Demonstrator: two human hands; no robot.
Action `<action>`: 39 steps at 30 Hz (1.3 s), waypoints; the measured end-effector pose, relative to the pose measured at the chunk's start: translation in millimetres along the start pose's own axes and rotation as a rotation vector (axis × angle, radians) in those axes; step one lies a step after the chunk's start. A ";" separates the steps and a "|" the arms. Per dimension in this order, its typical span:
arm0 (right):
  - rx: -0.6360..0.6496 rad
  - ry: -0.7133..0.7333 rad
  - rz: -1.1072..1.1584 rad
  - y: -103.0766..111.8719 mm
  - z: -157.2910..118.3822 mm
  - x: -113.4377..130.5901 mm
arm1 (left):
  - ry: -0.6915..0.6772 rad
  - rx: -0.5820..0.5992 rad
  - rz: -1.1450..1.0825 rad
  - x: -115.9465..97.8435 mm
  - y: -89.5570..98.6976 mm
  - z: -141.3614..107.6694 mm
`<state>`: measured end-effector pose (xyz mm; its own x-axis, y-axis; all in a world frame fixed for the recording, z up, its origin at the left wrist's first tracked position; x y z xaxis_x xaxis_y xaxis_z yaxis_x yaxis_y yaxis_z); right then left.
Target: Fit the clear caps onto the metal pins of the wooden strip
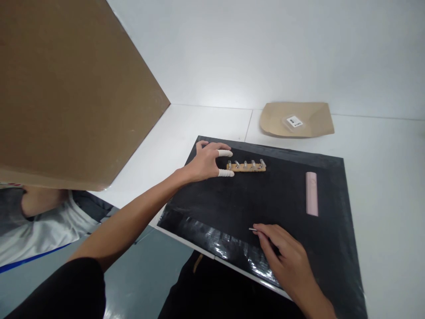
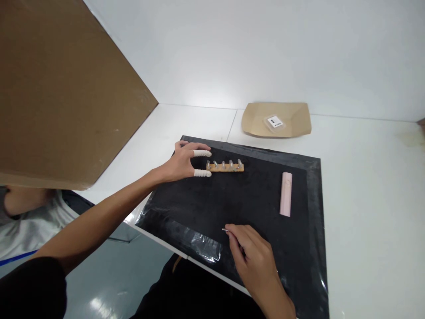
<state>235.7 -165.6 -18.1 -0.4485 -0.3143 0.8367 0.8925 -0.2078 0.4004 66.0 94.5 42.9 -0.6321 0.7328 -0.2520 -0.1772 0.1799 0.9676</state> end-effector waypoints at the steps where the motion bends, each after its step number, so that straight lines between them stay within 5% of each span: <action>1: -0.002 0.004 0.001 0.0 0.0 0.0 | -0.002 0.006 -0.002 -0.2 0.0 -0.3; 12: -0.007 0.015 -0.015 1.0 1.2 0.7 | -0.011 0.070 0.004 6.8 6.7 -6.2; 17: -0.010 0.035 -0.012 0.8 2.0 1.0 | 0.082 0.141 -0.042 14.9 2.1 -30.0; 22: -0.035 0.043 -0.031 1.1 0.7 -0.2 | 0.200 0.017 -0.194 -1.9 -14.1 -66.7; 27: -0.049 -0.040 -0.043 5.1 0.2 2.3 | 0.241 -0.257 -0.540 -33.7 -27.6 -107.5; 30: -0.063 -0.092 -0.030 6.9 0.7 3.9 | 0.230 -0.428 -0.938 -52.0 -27.4 -128.1; 34: -0.077 -0.163 -0.029 5.4 0.9 1.7 | 0.138 -0.421 -1.526 -72.5 -19.9 -143.6; 39: -0.090 -0.213 -0.049 2.7 1.7 -1.2 | 0.099 -0.399 -1.966 -81.4 -15.2 -148.5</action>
<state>238.7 -164.1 -17.4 -0.4624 -0.1011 0.8809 0.8578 -0.3026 0.4155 8.1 -65.3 46.3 0.5674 -0.2792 -0.7747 -0.6644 0.4006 -0.6310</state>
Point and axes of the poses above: each hand's wrist, its own z-axis towards the middle knuckle, its own y-axis out of the back of the hand, x = y × z, the point moved 2 cm from there along z, towards the middle knuckle, and after that the axes turned 10 degrees about z, right-handed, at the moved point
